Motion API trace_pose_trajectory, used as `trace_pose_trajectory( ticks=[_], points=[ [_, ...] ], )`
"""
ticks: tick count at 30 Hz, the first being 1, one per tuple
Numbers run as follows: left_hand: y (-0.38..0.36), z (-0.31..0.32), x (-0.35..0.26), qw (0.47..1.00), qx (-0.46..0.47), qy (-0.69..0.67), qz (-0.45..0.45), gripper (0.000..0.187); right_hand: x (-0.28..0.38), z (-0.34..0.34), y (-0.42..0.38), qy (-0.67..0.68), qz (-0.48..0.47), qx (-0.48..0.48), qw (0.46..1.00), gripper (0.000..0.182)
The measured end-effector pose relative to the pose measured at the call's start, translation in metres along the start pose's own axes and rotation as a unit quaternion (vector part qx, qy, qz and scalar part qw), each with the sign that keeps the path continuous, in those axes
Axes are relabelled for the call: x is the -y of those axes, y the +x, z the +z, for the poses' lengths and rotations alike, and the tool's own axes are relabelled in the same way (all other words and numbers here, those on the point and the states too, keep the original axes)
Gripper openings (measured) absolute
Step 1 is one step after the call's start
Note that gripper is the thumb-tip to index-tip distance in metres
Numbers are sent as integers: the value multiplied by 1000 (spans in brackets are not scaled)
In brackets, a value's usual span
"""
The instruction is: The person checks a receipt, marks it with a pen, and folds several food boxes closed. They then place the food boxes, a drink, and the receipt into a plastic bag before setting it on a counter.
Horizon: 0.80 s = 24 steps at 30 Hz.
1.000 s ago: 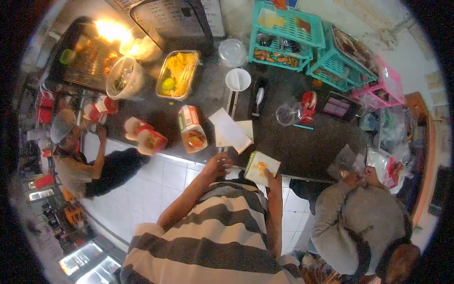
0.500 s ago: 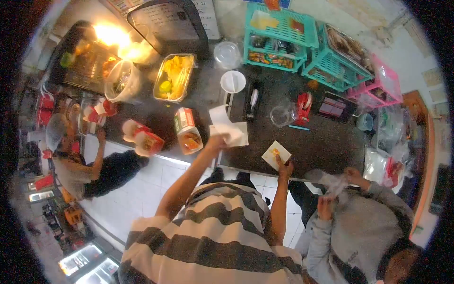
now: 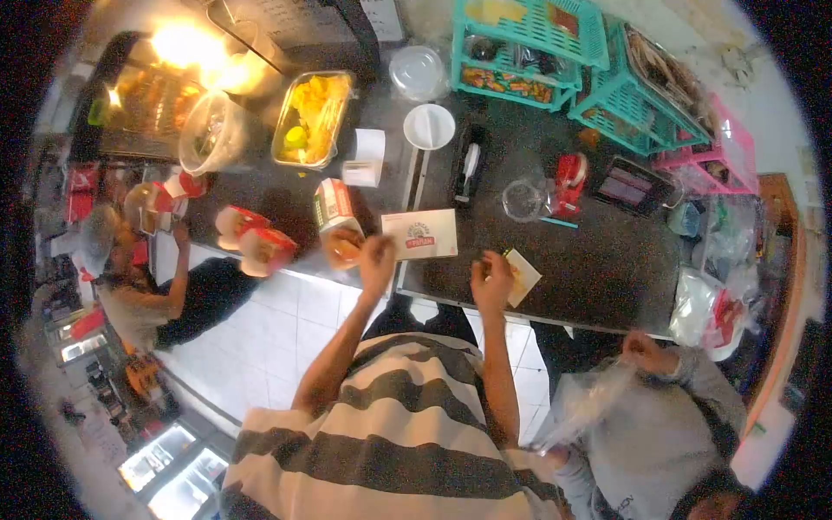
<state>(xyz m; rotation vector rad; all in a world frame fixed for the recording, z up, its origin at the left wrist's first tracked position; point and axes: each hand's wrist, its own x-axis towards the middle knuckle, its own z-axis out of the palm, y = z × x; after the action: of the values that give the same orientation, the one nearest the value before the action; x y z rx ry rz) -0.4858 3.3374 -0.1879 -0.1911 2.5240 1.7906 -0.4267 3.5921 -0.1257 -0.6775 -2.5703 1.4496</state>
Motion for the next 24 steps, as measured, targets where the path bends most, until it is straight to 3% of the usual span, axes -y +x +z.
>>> trace_pose_trajectory(
  ticks=[1, 2, 3, 5, 6, 8, 12, 14, 20, 22, 24],
  points=[
    [-17, 1, -18, 988, 32, 138, 56, 32, -2, 18, 7, -62, -62, 14, 996, 38],
    [-29, 6, -32, 979, 38, 184, 83, 32, -5, 35, 11, -122, -125, 30, 984, 46],
    [-35, 10, -42, 966, 44, 230, 109, 32, 3, 46, 16, -122, -126, 37, 984, 46],
    [-36, 10, -52, 955, 57, 266, 116, 34, 20, 65, 28, -142, -180, 48, 972, 72],
    [-38, 9, -54, 943, 74, 299, 127, 36, 19, 72, 34, -142, -182, 55, 972, 72],
    [-38, 11, -52, 940, 74, 313, 114, 39, 18, 82, 45, -39, -133, 131, 982, 95],
    [-38, 18, -52, 934, 62, 335, 104, 42, 33, 69, 63, -60, -133, 166, 975, 103],
    [-40, 20, -54, 934, 64, 336, 103, 39, 33, 67, 72, -104, -130, 234, 958, 110],
    [-37, 24, -54, 932, 72, 347, 72, 39, 26, 71, 87, -180, -137, 284, 932, 106],
    [-34, 27, -54, 930, 84, 353, 52, 45, 29, 72, 82, -182, -145, 268, 935, 102],
    [-33, 30, -59, 913, 79, 397, 45, 37, 31, 73, 79, -183, -153, 252, 938, 98]
  ],
)
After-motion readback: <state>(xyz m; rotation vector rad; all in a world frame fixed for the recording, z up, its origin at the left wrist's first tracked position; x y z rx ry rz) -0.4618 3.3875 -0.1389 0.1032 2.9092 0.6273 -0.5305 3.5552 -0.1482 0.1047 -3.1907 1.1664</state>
